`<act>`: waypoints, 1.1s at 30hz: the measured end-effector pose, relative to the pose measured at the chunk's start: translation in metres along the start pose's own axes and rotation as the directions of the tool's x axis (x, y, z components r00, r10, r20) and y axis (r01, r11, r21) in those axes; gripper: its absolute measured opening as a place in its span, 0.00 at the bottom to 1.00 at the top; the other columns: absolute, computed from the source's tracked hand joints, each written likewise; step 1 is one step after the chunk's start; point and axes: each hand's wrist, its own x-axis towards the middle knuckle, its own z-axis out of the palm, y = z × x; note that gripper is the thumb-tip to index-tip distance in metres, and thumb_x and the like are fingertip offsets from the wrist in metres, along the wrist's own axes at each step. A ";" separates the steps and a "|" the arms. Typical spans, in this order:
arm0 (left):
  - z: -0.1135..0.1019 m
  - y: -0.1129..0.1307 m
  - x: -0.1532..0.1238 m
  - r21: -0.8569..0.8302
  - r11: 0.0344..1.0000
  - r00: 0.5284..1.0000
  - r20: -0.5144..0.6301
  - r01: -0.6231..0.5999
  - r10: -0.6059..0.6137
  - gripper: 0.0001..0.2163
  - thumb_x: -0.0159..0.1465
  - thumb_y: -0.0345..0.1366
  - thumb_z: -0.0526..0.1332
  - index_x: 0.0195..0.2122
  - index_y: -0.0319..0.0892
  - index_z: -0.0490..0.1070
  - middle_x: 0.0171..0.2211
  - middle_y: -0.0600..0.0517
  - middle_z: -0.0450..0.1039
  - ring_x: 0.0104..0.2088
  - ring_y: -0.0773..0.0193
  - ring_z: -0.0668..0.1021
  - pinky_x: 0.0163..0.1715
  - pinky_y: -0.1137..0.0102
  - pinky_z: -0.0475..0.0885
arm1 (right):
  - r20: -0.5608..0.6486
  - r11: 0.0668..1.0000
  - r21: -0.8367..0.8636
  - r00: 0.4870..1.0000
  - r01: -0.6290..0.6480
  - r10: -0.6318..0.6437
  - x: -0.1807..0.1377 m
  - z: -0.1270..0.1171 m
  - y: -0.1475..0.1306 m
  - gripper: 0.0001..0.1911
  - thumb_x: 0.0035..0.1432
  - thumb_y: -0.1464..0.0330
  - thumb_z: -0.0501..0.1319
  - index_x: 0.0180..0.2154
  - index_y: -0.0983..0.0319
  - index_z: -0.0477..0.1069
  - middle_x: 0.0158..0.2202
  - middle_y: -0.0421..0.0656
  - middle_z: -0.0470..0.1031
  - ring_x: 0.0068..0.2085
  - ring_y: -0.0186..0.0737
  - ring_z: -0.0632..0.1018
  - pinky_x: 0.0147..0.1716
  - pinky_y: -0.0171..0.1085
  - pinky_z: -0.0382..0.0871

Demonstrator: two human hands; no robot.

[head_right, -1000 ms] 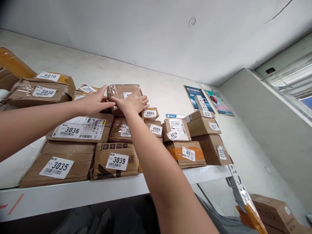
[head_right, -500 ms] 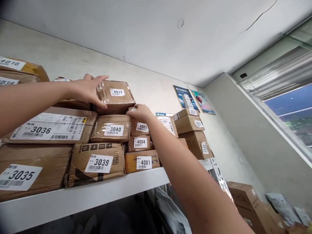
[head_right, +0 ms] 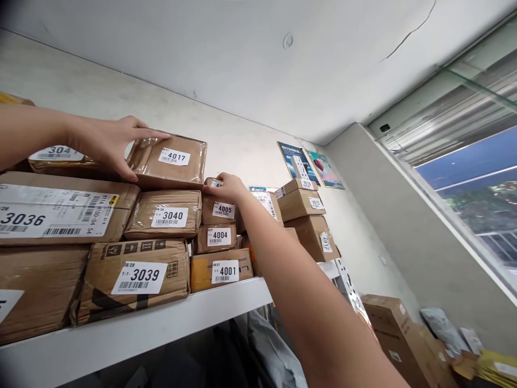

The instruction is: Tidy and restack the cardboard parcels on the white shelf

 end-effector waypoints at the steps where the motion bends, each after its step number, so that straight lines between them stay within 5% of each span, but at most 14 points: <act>1: 0.000 -0.001 0.000 0.011 1.000 1.000 0.002 0.020 -0.020 0.57 0.32 0.54 0.68 0.66 0.55 0.45 0.59 0.44 0.50 0.57 0.48 0.63 0.59 0.55 0.59 | 0.023 0.999 -0.021 0.999 0.033 -0.033 -0.001 0.000 0.000 0.23 0.50 0.56 0.65 0.44 0.62 0.70 0.45 0.50 0.75 0.46 0.49 0.75 0.46 0.43 0.68; 14: 0.007 -0.004 0.009 -0.001 0.998 0.998 0.030 0.058 -0.058 0.62 0.28 0.59 0.69 0.66 0.55 0.44 0.63 0.43 0.47 0.62 0.47 0.57 0.61 0.52 0.54 | 0.065 0.971 -0.187 0.988 0.148 -0.138 -0.011 -0.005 0.000 0.33 0.62 0.48 0.50 0.59 0.63 0.58 0.55 0.59 0.65 0.52 0.58 0.70 0.51 0.52 0.64; 19: 0.011 0.002 0.008 0.035 0.998 0.997 -0.053 0.051 -0.049 0.60 0.29 0.70 0.64 0.65 0.56 0.48 0.66 0.43 0.42 0.65 0.37 0.47 0.61 0.45 0.48 | -0.182 0.995 -0.057 0.981 -0.079 0.068 -0.029 -0.048 0.034 0.32 0.61 0.48 0.51 0.58 0.63 0.60 0.56 0.55 0.67 0.54 0.51 0.70 0.53 0.48 0.63; 23: 0.007 0.030 -0.004 -0.036 0.998 0.994 -0.099 -0.045 0.041 0.45 0.47 0.72 0.50 0.64 0.61 0.45 0.68 0.49 0.32 0.66 0.40 0.41 0.61 0.41 0.43 | -0.100 0.949 -0.042 0.947 -0.312 0.307 -0.050 -0.069 0.062 0.48 0.51 0.42 0.58 0.61 0.69 0.54 0.60 0.62 0.61 0.59 0.60 0.65 0.55 0.54 0.61; 29: 0.011 0.085 -0.004 0.130 0.952 0.941 -0.167 -0.276 0.296 0.38 0.53 0.65 0.55 0.61 0.53 0.58 0.67 0.44 0.43 0.66 0.43 0.48 0.63 0.49 0.42 | -0.020 0.905 -0.080 0.908 -0.419 0.419 -0.075 -0.052 0.061 0.63 0.38 0.38 0.64 0.65 0.65 0.44 0.64 0.64 0.49 0.63 0.65 0.57 0.59 0.56 0.56; 33: 0.012 0.090 0.018 0.178 0.961 0.964 -0.127 -0.210 0.234 0.48 0.40 0.67 0.63 0.62 0.51 0.58 0.67 0.43 0.45 0.66 0.39 0.44 0.62 0.44 0.38 | -0.100 0.887 -0.155 0.901 -0.434 0.423 -0.077 -0.037 0.051 0.60 0.39 0.36 0.61 0.64 0.64 0.46 0.63 0.66 0.50 0.62 0.71 0.56 0.58 0.60 0.54</act>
